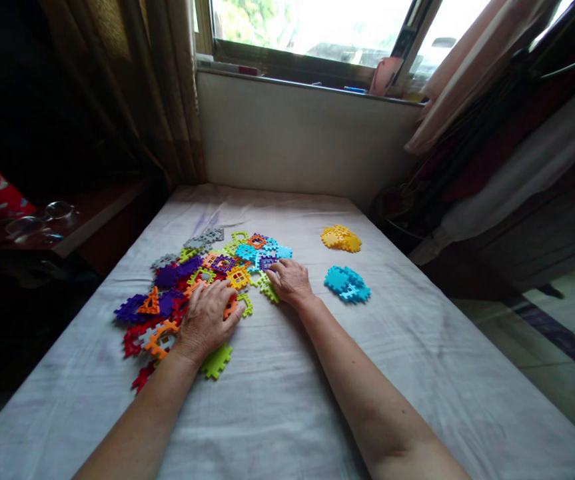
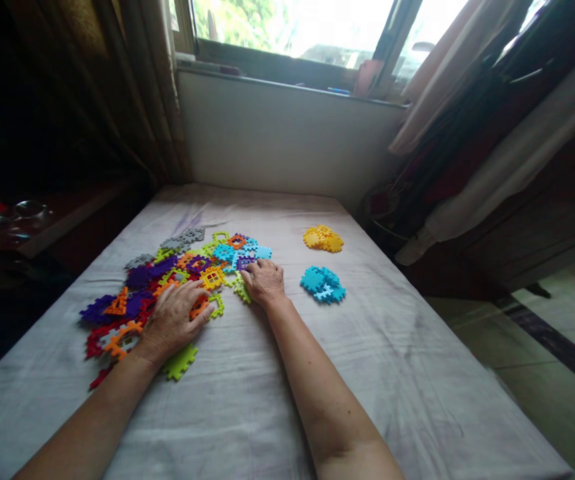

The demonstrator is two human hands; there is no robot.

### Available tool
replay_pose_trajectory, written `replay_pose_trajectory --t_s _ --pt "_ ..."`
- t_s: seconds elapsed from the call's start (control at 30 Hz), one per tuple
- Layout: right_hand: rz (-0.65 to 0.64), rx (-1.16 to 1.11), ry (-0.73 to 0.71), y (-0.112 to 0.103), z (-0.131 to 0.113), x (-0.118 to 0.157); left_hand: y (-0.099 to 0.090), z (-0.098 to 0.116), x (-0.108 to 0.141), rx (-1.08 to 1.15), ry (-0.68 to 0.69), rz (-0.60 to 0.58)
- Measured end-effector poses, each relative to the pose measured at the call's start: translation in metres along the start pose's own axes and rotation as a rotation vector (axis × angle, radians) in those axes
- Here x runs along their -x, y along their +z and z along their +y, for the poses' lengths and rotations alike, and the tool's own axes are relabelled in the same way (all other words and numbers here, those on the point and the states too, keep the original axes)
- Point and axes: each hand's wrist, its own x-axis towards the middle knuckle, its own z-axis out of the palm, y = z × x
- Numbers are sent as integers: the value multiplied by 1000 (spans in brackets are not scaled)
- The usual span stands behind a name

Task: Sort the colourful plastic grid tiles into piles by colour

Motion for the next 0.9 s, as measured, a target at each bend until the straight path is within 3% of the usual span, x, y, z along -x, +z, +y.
replay_pose_trajectory --t_s 0.37,0.53,0.7,0.9 --pt "17 -39 46 -17 9 28 -2 2 0 62 -23 -3" --pt "103 -64 53 -18 -1 0 -5 3 -1 71 -27 -5" --pt "33 -93 -51 -8 -31 -43 -6 3 -1 55 -22 -23" --pt "-78 -50 8 1 -56 -66 -5 4 0 49 -25 -16"
